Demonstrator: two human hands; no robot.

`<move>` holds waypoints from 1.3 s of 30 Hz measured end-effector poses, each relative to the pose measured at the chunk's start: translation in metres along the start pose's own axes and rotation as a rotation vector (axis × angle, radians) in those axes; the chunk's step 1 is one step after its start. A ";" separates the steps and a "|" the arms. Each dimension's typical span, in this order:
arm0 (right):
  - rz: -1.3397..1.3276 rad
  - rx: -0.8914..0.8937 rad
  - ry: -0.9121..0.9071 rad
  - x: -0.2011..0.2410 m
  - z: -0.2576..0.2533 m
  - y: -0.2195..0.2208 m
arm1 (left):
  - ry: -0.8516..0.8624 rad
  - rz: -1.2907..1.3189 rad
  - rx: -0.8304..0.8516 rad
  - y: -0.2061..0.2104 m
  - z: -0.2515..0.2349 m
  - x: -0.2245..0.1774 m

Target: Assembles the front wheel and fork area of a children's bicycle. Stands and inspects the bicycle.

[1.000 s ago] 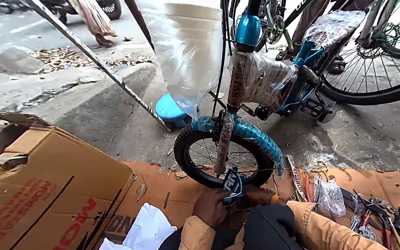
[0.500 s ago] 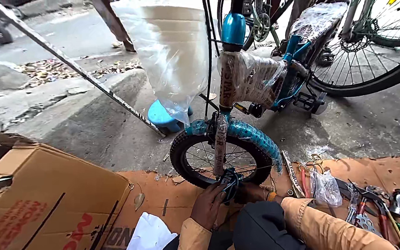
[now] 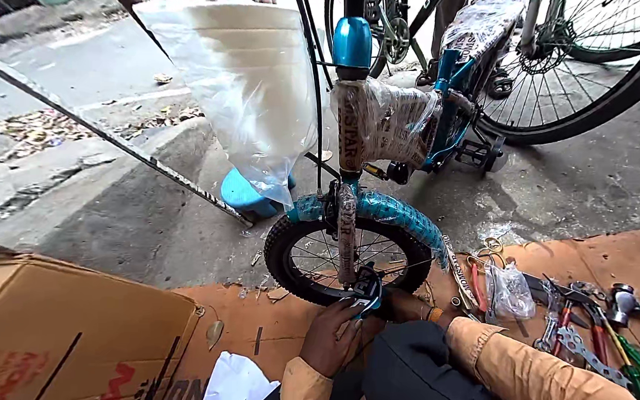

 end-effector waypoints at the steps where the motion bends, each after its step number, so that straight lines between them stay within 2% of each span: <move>1: -0.003 -0.011 0.015 0.001 0.002 -0.001 | 0.003 0.002 0.025 0.000 0.001 0.001; 4: -0.136 -0.084 0.029 0.003 0.003 -0.003 | 0.018 0.007 0.058 0.003 0.003 0.001; 9: -0.373 -0.141 0.040 0.003 0.013 -0.008 | 0.070 0.100 -0.153 -0.016 0.000 -0.001; 11: -0.326 -0.148 0.074 0.003 0.019 -0.009 | 0.059 0.135 -0.186 -0.025 -0.002 -0.004; 13: -0.169 -0.113 0.112 0.003 0.020 -0.011 | 0.029 0.194 -0.189 -0.032 -0.005 -0.009; 15: -0.117 -0.076 0.098 0.003 0.018 -0.007 | -0.043 0.234 -0.185 -0.038 -0.011 -0.010; 17: -0.178 -0.079 0.056 0.001 0.012 -0.007 | -0.181 0.253 -0.179 -0.043 -0.023 -0.007; 19: -0.291 -0.100 0.049 0.004 0.011 -0.005 | -0.341 0.280 -0.160 -0.049 -0.038 0.001; 21: -0.433 -0.124 0.043 0.007 0.014 -0.002 | -0.403 0.333 -0.200 -0.054 -0.049 0.006; 24: -0.608 -0.115 -0.026 0.003 0.014 -0.003 | -0.350 0.369 -0.177 -0.059 -0.063 0.007; 30: -0.738 -0.124 -0.074 0.006 0.018 -0.006 | -0.255 0.130 -0.026 -0.061 -0.081 -0.008; 32: -0.805 -0.151 -0.054 0.006 0.023 -0.008 | -0.252 0.114 -0.024 -0.061 -0.083 -0.012; 34: -0.858 -0.192 -0.020 0.003 0.026 -0.010 | -0.228 0.131 -0.141 -0.061 -0.078 -0.017; 37: -0.842 -0.201 -0.012 0.006 0.031 -0.010 | -0.082 0.127 -0.394 -0.053 -0.065 -0.033; 39: -0.796 -0.143 -0.040 0.006 0.029 -0.007 | 0.028 0.089 -0.419 -0.037 -0.063 -0.043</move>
Point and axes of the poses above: each hand's wrist, its own z-axis away from the middle knuckle, its own y-axis out of the palm, x = y × z, the point moved 5 cm from there along -z, towards the middle knuckle, and after that the axes turned 7 degrees about -y, right-handed, at the moved point
